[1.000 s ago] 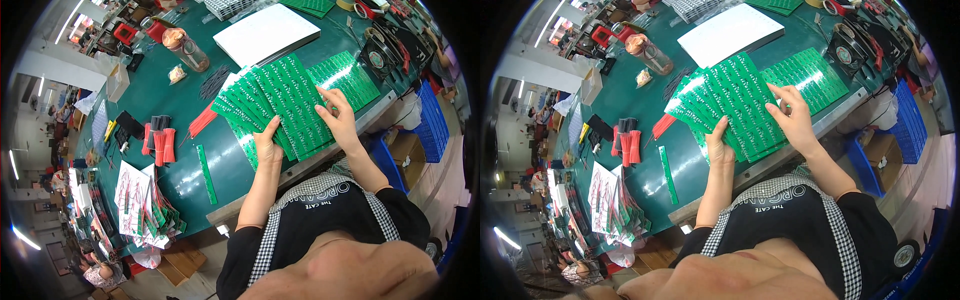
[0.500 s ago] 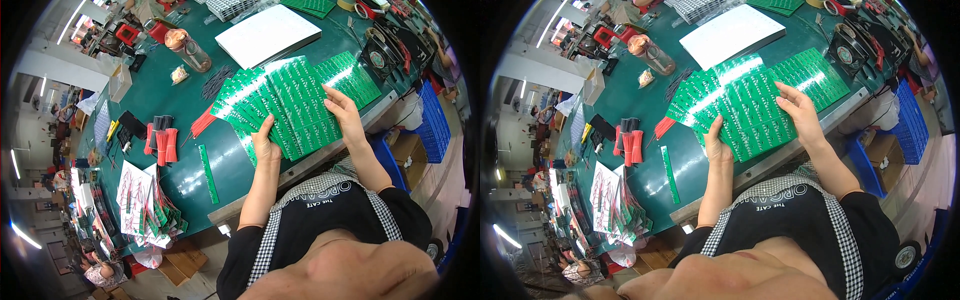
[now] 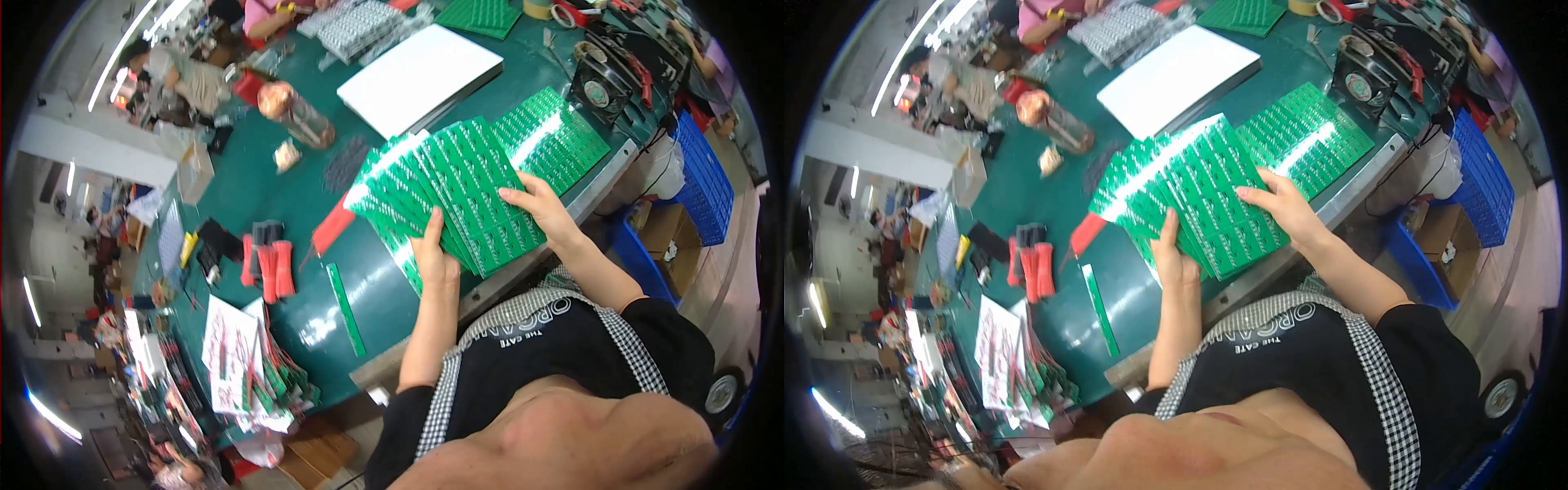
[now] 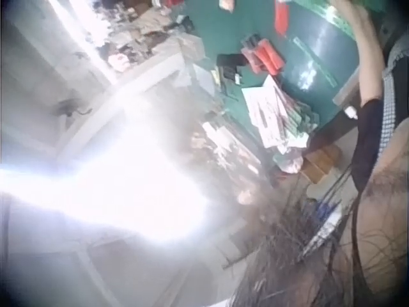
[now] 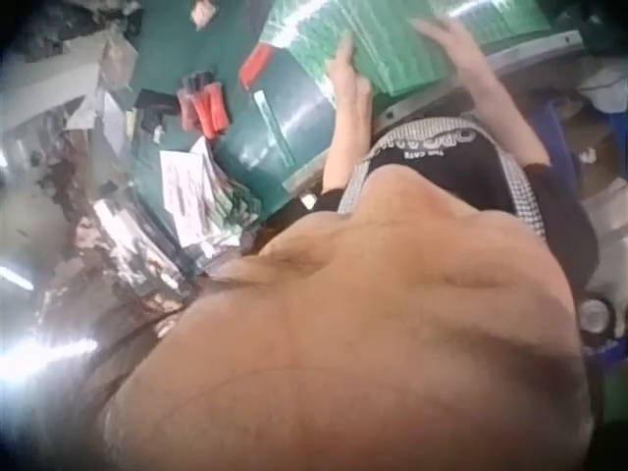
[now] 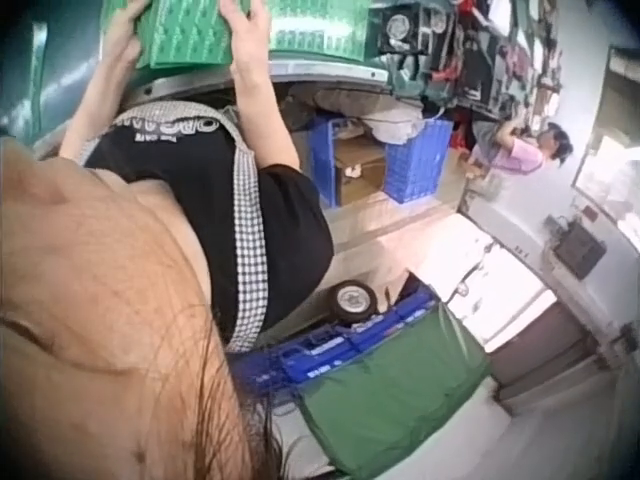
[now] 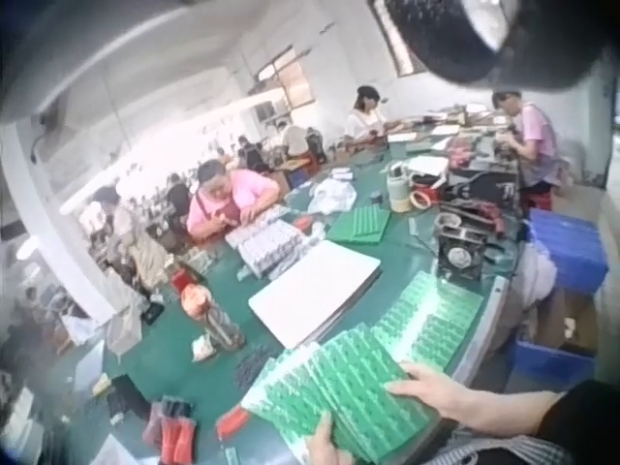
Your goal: Sorting and counting stacks of green LED circuit boards at an assembly workbench.
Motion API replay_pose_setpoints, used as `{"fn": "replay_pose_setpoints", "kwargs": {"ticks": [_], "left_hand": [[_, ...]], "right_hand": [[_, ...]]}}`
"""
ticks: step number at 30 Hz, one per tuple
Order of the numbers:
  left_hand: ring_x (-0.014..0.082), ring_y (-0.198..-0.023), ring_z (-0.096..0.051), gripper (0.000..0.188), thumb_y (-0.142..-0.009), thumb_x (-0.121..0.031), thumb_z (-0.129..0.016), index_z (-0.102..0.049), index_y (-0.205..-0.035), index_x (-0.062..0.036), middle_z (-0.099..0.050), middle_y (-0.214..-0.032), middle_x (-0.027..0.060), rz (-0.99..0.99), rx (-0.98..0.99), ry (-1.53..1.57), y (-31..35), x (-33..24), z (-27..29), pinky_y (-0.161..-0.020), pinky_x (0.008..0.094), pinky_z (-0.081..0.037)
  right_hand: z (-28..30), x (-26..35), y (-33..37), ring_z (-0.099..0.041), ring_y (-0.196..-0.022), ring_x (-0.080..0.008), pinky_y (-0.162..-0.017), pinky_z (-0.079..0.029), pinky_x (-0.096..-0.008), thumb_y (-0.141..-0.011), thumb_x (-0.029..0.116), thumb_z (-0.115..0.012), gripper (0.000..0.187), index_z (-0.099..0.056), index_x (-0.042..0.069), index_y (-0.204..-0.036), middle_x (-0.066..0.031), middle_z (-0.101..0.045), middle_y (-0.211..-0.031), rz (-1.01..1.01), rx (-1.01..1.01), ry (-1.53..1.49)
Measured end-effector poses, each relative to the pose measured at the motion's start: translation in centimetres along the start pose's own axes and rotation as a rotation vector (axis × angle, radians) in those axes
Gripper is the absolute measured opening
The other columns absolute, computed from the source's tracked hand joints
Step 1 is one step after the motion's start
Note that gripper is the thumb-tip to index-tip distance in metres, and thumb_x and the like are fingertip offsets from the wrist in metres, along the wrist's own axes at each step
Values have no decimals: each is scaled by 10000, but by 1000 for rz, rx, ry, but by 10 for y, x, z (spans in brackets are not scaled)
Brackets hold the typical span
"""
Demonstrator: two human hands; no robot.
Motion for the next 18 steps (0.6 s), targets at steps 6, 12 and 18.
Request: {"fn": "replay_pose_setpoints", "kwargs": {"ticks": [6, 12, 18], "left_hand": [[253, -1096, -483, 525, -824, -23, -576, -333, -1289, -6, -453, -1253, 124, 147, 67, -74, 7, 9, 0, -926, 398, -415], [260, -1084, -497, 514, -837, -80, -583, -337, -1283, -11, -464, -1240, 136, 277, 210, -103, 21, 19, 7, -892, 404, -452], [258, -1059, -530, 554, -842, -337, -591, -404, -1246, -7, -507, -1203, 149, 416, 300, -18, 15, 26, 10, -880, 395, -467]], "right_hand": [[13, 4, 6, -586, -894, -132, -792, -477, -271, -865, 115, -537, 313, -494, -14, -1147, -72, -599, -1036, -13, -65, -188], [4, 7, 10, -506, -1039, -143, -879, -423, -284, -854, 137, -559, 468, -393, -4, -1267, -96, -525, -1162, 86, -10, 65], [-2, 2, 13, -363, -1211, -201, -1013, -291, -316, -858, 162, -563, 688, -157, 35, -1400, -135, -356, -1346, -99, 159, -81]]}}
Point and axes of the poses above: each hand's wrist, its own y-axis away from the middle knuckle, its own z-axis out of the back of the hand, x = y × z, the point moved 4 cm from there along -y, towards the middle knuckle
